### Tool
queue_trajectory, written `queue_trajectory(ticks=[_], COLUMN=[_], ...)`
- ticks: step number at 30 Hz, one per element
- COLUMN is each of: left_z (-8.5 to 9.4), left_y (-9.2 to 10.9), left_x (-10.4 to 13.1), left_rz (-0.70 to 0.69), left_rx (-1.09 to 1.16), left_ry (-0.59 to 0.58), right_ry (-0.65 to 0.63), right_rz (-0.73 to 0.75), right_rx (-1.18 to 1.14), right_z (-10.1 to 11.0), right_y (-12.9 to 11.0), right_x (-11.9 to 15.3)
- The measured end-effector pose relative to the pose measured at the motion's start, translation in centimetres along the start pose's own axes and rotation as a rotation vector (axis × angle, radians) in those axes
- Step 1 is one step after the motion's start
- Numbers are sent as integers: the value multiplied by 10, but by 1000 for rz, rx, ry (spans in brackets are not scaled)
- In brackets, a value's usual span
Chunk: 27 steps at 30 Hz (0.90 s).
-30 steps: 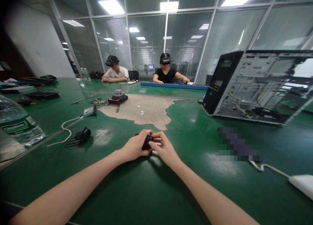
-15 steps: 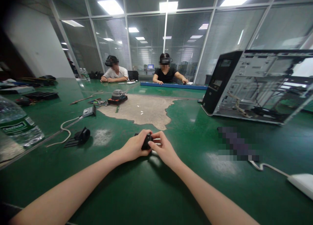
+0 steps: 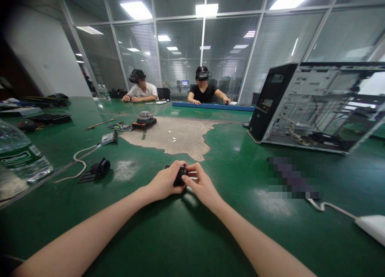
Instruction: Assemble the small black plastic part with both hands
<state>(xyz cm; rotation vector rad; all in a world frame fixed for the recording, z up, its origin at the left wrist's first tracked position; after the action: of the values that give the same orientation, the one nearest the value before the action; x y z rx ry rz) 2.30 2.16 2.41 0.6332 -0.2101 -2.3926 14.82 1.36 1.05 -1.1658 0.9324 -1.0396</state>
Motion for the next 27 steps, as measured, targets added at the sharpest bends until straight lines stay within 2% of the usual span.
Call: queue_trajectory(ticks=[6,10,14,22,27], left_z=[-1,-2,-1,-1,-2], left_y=[-1,-2,-1,-1,-2], left_x=[0,0,0,0,0], left_rz=[10,10,3,-2,-2], left_rx=[-2,2,11,12,7], left_ry=[0,2,17,15,21], right_ry=[21,-7,40,28,15], right_rz=[-19,26,60,-15,38], right_rx=[41,42,21,40,0], right_z=[2,1,2,3,3], right_y=[-1,-2,1,1,0], right_x=[-2,1,1,-1,1])
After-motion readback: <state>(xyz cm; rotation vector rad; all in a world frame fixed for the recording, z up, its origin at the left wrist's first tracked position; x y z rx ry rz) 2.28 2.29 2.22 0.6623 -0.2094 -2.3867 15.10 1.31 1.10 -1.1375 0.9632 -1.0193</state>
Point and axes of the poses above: each hand's wrist, its own x-axis away from the middle knuckle, its own z-axis out of the back of the hand, y = z × x, the point moved 4 cm from there along -x, towards the middle knuckle, and after that the axes turned 12 degrees about -z, right-handed, at the moved point
